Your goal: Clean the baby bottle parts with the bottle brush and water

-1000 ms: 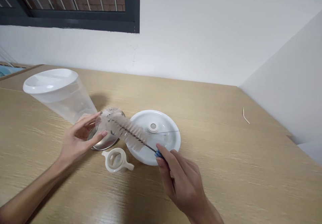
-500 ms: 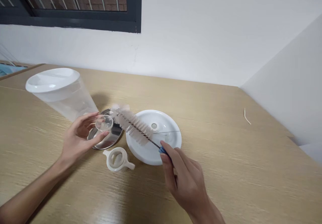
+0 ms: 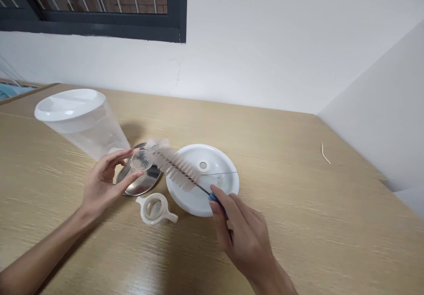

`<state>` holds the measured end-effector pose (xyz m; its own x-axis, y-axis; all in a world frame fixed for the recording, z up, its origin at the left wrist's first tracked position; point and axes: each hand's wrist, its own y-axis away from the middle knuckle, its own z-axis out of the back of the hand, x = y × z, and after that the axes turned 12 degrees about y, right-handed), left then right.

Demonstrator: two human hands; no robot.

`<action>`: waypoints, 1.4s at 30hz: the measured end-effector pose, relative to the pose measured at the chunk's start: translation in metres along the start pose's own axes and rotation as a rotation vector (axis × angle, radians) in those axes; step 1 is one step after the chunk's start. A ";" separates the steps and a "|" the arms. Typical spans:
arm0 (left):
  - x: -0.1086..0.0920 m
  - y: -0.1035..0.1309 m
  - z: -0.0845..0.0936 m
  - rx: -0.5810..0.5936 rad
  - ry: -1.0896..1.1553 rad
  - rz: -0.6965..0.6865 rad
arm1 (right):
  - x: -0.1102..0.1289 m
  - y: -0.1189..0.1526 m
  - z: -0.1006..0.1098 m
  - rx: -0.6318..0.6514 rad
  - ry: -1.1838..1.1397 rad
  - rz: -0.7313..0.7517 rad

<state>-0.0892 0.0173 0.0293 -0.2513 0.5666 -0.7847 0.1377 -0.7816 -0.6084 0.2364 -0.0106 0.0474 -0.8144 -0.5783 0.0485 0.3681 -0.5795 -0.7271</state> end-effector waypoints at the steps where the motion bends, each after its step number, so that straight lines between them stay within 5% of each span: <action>1: 0.000 0.000 0.000 0.003 0.007 -0.015 | 0.000 0.000 -0.001 0.000 0.007 0.022; 8: -0.004 0.000 -0.003 -0.011 0.072 -0.038 | 0.000 0.001 -0.002 -0.015 0.066 -0.094; 14: -0.006 0.000 -0.003 -0.016 0.089 -0.068 | 0.002 0.001 -0.004 -0.009 0.038 0.038; 21: -0.004 0.001 -0.002 -0.013 0.069 -0.058 | -0.001 0.001 0.002 -0.008 0.084 -0.114; 27: -0.003 0.002 -0.002 -0.008 0.117 -0.045 | 0.001 0.003 -0.001 -0.001 0.026 0.015; 32: -0.011 -0.005 -0.004 -0.010 0.272 0.112 | 0.002 -0.001 0.002 -0.009 0.065 -0.135; 38: -0.020 -0.012 -0.002 0.107 0.397 0.286 | 0.006 -0.001 -0.001 0.026 -0.042 -0.028; 42: -0.020 -0.012 0.001 0.120 0.469 0.372 | 0.003 -0.001 -0.002 0.017 0.041 -0.122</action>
<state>-0.0864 0.0147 0.0525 0.2459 0.2826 -0.9272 0.0191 -0.9578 -0.2869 0.2323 -0.0106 0.0467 -0.8709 -0.4795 0.1076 0.2729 -0.6540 -0.7056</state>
